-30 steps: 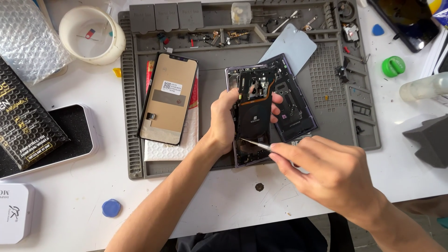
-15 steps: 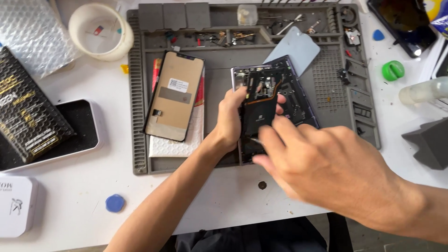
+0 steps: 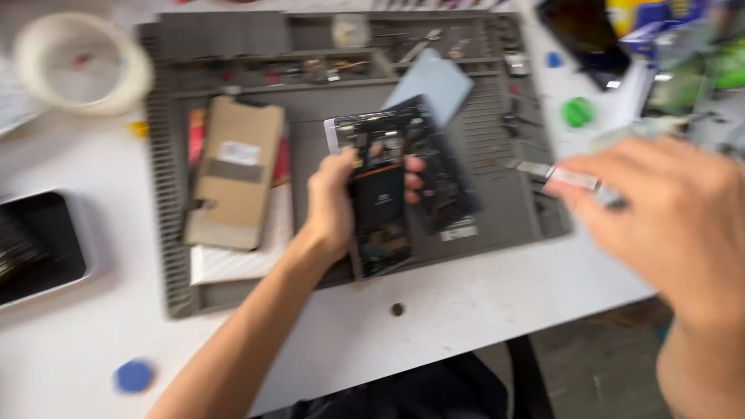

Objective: Disassembling the internal components of a smartphone using a screwdriver and a prying tool on a repair mat.

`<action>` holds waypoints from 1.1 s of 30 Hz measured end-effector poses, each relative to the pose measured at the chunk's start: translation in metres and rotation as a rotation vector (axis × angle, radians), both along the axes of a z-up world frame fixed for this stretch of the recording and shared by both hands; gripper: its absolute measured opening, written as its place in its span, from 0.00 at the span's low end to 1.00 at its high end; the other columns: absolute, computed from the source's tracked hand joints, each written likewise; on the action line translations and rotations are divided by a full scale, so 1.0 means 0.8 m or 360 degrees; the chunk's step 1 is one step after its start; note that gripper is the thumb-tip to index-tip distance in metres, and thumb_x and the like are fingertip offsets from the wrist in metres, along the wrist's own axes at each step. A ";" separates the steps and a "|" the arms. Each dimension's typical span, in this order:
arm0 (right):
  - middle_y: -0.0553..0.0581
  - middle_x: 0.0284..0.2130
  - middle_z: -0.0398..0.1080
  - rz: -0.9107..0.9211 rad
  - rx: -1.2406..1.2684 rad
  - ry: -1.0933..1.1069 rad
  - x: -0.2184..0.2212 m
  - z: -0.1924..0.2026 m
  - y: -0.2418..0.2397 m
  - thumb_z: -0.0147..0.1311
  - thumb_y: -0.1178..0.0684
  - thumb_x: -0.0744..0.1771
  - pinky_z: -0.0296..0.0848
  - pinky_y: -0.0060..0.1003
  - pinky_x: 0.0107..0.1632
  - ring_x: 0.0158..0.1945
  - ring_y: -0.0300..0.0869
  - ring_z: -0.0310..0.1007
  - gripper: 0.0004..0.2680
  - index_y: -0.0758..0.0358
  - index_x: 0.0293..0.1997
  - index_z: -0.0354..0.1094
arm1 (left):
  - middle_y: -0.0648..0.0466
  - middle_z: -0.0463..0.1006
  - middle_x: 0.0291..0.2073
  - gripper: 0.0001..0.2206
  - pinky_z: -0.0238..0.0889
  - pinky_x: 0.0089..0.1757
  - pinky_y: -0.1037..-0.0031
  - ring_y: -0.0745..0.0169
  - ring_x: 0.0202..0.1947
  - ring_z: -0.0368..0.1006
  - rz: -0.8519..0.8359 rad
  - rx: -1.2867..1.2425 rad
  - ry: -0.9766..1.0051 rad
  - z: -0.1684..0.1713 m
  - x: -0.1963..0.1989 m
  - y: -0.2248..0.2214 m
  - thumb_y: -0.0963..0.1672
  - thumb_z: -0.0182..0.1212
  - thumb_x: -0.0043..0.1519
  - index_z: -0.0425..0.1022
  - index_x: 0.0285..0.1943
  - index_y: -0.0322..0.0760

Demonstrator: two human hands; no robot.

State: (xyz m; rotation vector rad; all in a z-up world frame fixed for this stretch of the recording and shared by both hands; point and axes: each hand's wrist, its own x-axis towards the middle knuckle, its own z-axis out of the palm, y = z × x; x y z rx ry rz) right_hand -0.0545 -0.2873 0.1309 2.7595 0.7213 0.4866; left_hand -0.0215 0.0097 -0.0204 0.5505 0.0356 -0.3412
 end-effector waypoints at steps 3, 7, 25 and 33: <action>0.26 0.35 0.74 -0.0479 -0.0544 -0.0199 0.031 -0.020 -0.065 0.62 0.30 0.72 0.63 0.30 0.31 0.45 0.27 0.78 0.06 0.25 0.46 0.79 | 0.31 0.79 0.39 0.21 0.76 0.38 0.58 0.42 0.34 0.77 -0.0006 0.0125 0.0148 0.038 0.000 -0.004 0.46 0.49 0.61 0.72 0.51 0.17; 0.30 0.37 0.79 -0.0636 -0.0348 0.0110 0.046 -0.028 -0.064 0.57 0.31 0.68 0.76 0.37 0.35 0.40 0.37 0.80 0.08 0.28 0.43 0.81 | 0.32 0.79 0.39 0.18 0.75 0.38 0.58 0.43 0.34 0.76 -0.0050 0.0209 0.0162 0.050 -0.001 -0.010 0.46 0.50 0.61 0.72 0.47 0.19; 0.35 0.23 0.78 -0.0754 -0.0645 0.0477 0.064 -0.020 -0.043 0.54 0.31 0.67 0.80 0.38 0.35 0.35 0.37 0.81 0.08 0.28 0.40 0.78 | 0.32 0.80 0.38 0.23 0.77 0.37 0.58 0.44 0.34 0.79 -0.0008 0.0287 0.0012 0.033 0.001 -0.016 0.47 0.48 0.61 0.72 0.52 0.17; 0.58 0.35 0.79 0.0098 0.0872 0.0209 -0.010 -0.031 0.010 0.67 0.66 0.69 0.66 0.33 0.30 0.27 0.39 0.71 0.03 0.67 0.41 0.81 | 0.33 0.81 0.39 0.24 0.78 0.38 0.60 0.47 0.35 0.79 -0.0068 0.0361 -0.0122 0.029 0.003 -0.009 0.47 0.43 0.62 0.74 0.50 0.16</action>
